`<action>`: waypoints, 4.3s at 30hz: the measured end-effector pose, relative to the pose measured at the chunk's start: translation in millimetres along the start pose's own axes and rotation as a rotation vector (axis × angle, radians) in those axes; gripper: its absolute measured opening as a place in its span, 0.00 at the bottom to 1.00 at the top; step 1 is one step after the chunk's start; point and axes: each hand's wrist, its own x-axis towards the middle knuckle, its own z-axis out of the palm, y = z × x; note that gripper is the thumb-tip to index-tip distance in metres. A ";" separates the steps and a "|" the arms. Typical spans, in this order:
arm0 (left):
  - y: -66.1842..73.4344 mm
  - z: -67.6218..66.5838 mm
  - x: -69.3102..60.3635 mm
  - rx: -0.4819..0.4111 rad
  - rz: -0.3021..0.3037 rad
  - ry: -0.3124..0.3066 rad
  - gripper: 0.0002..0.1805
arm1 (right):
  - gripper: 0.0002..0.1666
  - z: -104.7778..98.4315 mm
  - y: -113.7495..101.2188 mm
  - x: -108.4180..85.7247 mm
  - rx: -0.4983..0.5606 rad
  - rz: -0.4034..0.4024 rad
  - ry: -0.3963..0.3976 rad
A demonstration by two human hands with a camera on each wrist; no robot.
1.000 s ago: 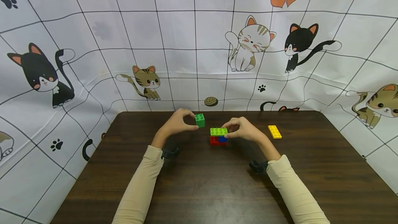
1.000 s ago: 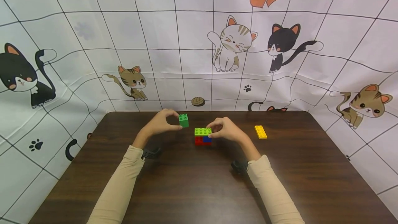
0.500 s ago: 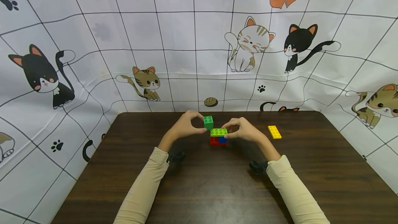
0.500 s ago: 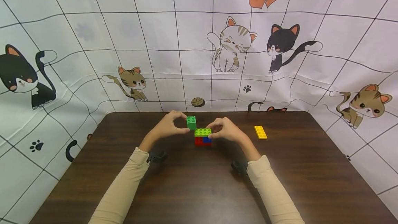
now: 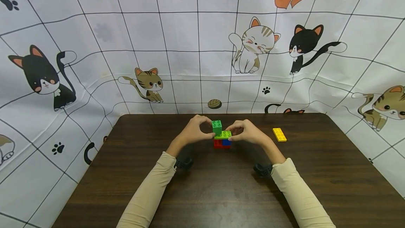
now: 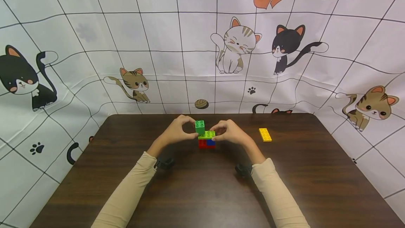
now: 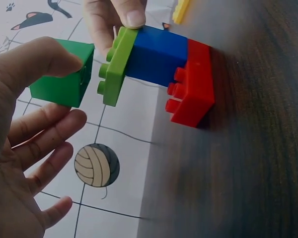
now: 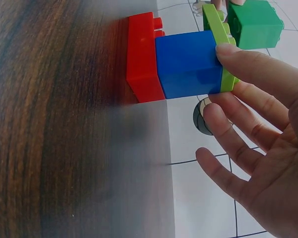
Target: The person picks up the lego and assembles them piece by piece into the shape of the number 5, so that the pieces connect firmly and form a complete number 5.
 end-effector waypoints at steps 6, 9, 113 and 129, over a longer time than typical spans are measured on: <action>1.4 1.0 0.2 0.013 0.013 0.009 0.19 | 0.19 -0.4 -0.8 -0.6 -0.002 -0.001 0.004; 0.3 2.1 0.6 0.012 0.019 0.008 0.19 | 0.19 -0.3 -0.6 -0.4 -0.003 -0.001 0.005; -6.0 -3.6 14.4 -0.083 0.010 -0.110 0.20 | 0.19 -0.8 -0.6 6.2 -0.012 0.027 0.014; -7.6 -3.2 14.4 -0.090 -0.014 -0.121 0.21 | 0.19 0.6 0.2 6.4 0.008 0.031 0.018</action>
